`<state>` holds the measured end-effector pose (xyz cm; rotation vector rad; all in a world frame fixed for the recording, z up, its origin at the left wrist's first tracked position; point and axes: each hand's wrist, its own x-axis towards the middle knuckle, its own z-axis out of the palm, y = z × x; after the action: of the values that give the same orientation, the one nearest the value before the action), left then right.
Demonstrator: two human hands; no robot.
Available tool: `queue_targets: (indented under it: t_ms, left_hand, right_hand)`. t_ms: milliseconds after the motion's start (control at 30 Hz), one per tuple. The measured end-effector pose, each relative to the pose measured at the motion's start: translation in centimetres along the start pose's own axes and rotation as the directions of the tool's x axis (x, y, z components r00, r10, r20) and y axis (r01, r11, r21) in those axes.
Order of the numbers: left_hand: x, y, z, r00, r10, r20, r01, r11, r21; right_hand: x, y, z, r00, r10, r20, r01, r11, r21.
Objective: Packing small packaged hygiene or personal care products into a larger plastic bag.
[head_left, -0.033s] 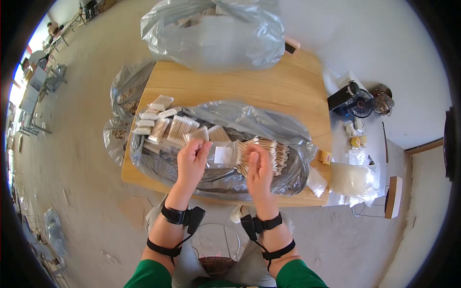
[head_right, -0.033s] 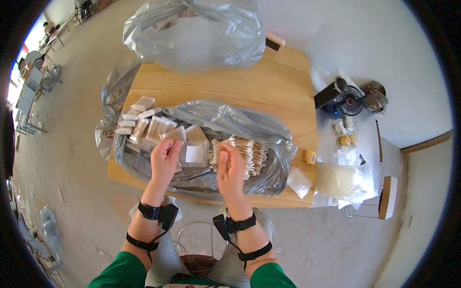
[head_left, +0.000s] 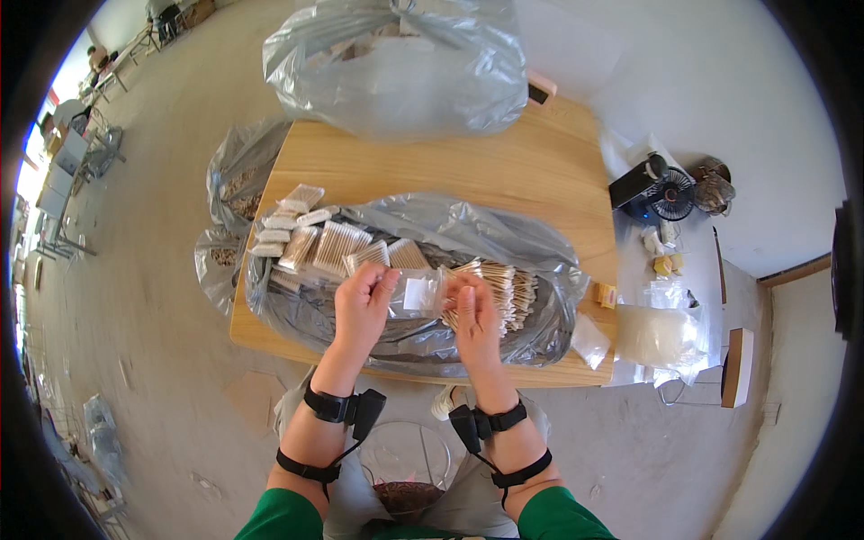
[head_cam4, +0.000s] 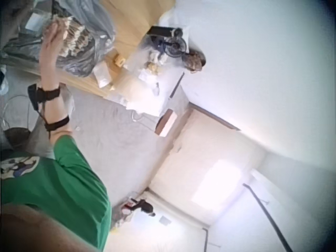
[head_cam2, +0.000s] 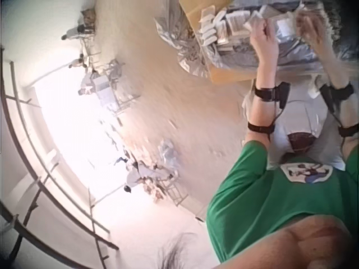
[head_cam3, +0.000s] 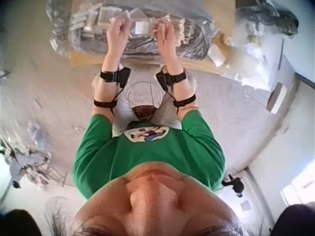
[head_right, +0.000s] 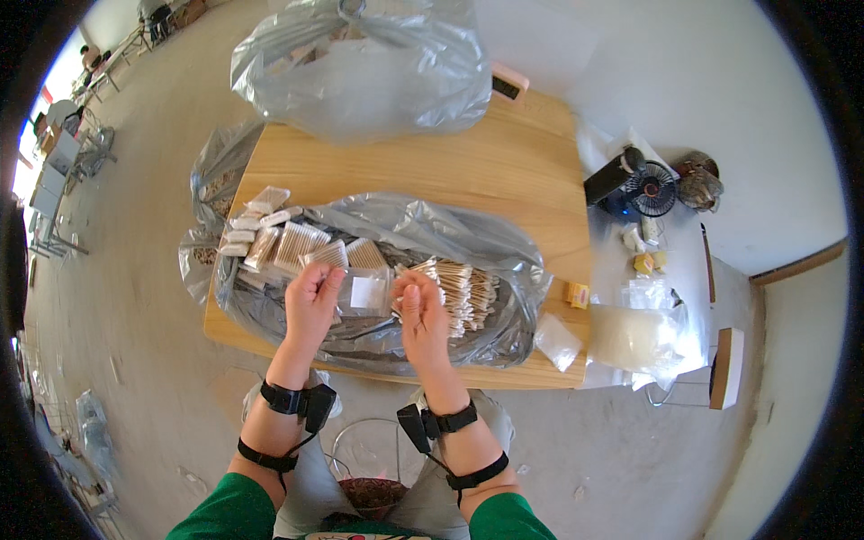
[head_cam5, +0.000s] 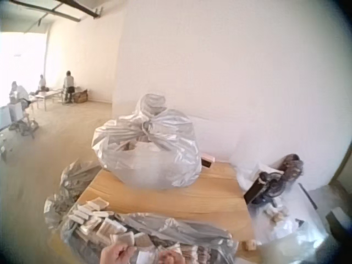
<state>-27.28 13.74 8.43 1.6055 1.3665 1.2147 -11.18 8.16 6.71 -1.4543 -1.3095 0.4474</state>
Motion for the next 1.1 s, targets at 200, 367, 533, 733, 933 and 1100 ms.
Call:
queue_targets:
  t_ms: [200, 367, 533, 733, 933, 1100]
  left_hand:
    - [0.2, 5.2, 0.0, 0.946, 0.29, 0.146, -0.322, 0.893, 0.315]
    - [-0.3, 6.9, -0.1, 0.97, 0.222, 0.097, -0.241, 0.917, 0.316]
    - [-0.6, 4.6, 0.0, 0.975, 0.216, -0.043, -0.199, 0.947, 0.254]
    - [-3.1, 2.2, -0.5, 0.997, -0.072, -0.02, 0.074, 0.994, 0.081]
    - [-5.1, 0.8, 0.5, 0.991, -0.132, 0.011, 0.132, 0.991, 0.021]
    - [-6.4, 2.4, 1.4, 0.972, -0.23, 0.05, 0.233, 0.971, -0.056]
  right_hand:
    - [-0.9, -1.9, -0.7, 0.782, 0.453, 0.428, -0.552, 0.185, 0.813]
    - [-1.6, -1.6, -3.1, 0.769, 0.476, 0.427, -0.597, 0.295, 0.746]
    - [-1.5, 0.2, -5.1, 0.947, 0.314, 0.065, -0.296, 0.777, 0.556]
    - [0.0, 2.0, -17.6, 0.833, 0.534, -0.146, -0.295, 0.651, 0.699]
    - [1.9, 11.7, -26.4, 0.744, 0.542, -0.391, -0.474, 0.84, 0.264]
    - [3.7, 15.4, -26.2, 0.845, 0.298, -0.444, -0.415, 0.89, -0.192]
